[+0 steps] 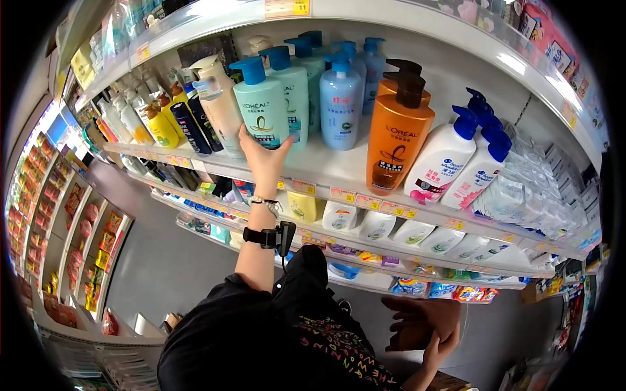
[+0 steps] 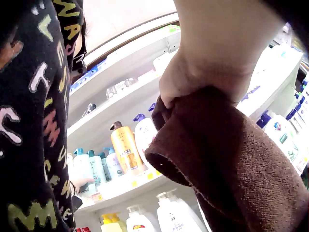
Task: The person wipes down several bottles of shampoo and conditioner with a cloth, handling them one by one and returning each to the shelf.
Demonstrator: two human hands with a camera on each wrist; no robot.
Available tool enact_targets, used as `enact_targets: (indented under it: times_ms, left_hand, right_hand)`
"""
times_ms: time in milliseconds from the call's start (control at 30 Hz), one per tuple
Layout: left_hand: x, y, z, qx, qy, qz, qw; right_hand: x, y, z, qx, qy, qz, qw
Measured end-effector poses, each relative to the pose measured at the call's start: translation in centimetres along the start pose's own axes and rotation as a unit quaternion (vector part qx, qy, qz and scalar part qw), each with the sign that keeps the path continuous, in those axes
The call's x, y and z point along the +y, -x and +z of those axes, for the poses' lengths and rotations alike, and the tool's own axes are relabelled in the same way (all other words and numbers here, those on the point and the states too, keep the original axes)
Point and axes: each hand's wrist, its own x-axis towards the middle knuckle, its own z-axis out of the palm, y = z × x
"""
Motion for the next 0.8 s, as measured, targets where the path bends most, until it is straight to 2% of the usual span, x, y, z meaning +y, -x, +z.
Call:
enact_targets:
  times_ms: [33, 167, 200, 300, 367, 400, 433, 500, 533, 567, 633, 667, 733, 767, 800]
  left_hand:
    - [0.1, 0.1, 0.2, 0.004, 0.002, -0.001, 1.000]
    - [1.1, 0.5, 0.8, 0.042, 0.039, -0.061, 0.997]
    - [1.4, 0.6, 0.8, 0.053, 0.067, -0.081, 0.993]
    - [1.5, 1.2, 0.6, 0.089, 0.093, -0.050, 0.990]
    - [1.4, 1.8, -0.2, 0.121, 0.075, 0.009, 0.990]
    - [2.0, 2.1, -0.7, 0.107, 0.124, -0.010, 0.986]
    - [3.1, 2.5, -1.4, 0.091, 0.172, -0.033, 0.980]
    - [6.3, 2.9, -3.4, 0.053, 0.224, -0.015, 0.973]
    - [8.1, 3.2, -3.9, 0.101, 0.230, 0.023, 0.968]
    - [8.5, 3.9, -4.8, 0.094, 0.234, 0.018, 0.968]
    - [8.8, 5.5, -7.0, -0.055, 0.216, 0.046, 0.974]
    - [10.5, 6.9, -6.8, -0.053, 0.345, 0.003, 0.937]
    - [11.6, 9.1, -7.7, -0.217, 0.390, -0.010, 0.895]
    - [11.5, 10.5, -8.0, -0.288, 0.367, -0.025, 0.884]
    - [10.8, 11.8, -7.8, -0.354, 0.312, 0.027, 0.881]
  right_hand:
    - [-0.5, -0.2, 0.0, -0.061, -0.028, -0.010, 0.998]
    - [-1.6, -0.8, 1.2, -0.093, -0.034, -0.035, 0.994]
    - [-3.2, -1.1, 2.1, -0.068, -0.026, -0.063, 0.995]
    - [-5.8, -1.4, 2.2, -0.072, -0.087, -0.096, 0.989]
    - [-12.2, -2.0, 2.7, -0.081, -0.211, -0.063, 0.972]
    - [-14.2, -2.2, 2.8, -0.087, -0.243, -0.074, 0.963]
    - [-15.5, -2.5, 2.8, -0.094, -0.262, -0.099, 0.955]
    - [-17.9, -3.4, 3.1, -0.107, -0.291, -0.152, 0.938]
    - [-18.7, -3.6, 3.1, -0.110, -0.299, -0.174, 0.932]
    - [-19.3, -3.9, 3.0, -0.112, -0.302, -0.192, 0.927]
    - [-20.2, -4.6, 3.0, -0.116, -0.307, -0.222, 0.918]
    - [-20.7, -4.9, 3.0, -0.119, -0.308, -0.234, 0.914]
    - [-21.2, -5.2, 3.3, -0.122, -0.314, -0.257, 0.906]
    - [-21.5, -5.4, 3.6, -0.123, -0.316, -0.263, 0.903]
    - [-21.8, -5.7, 3.9, -0.127, -0.312, -0.267, 0.903]
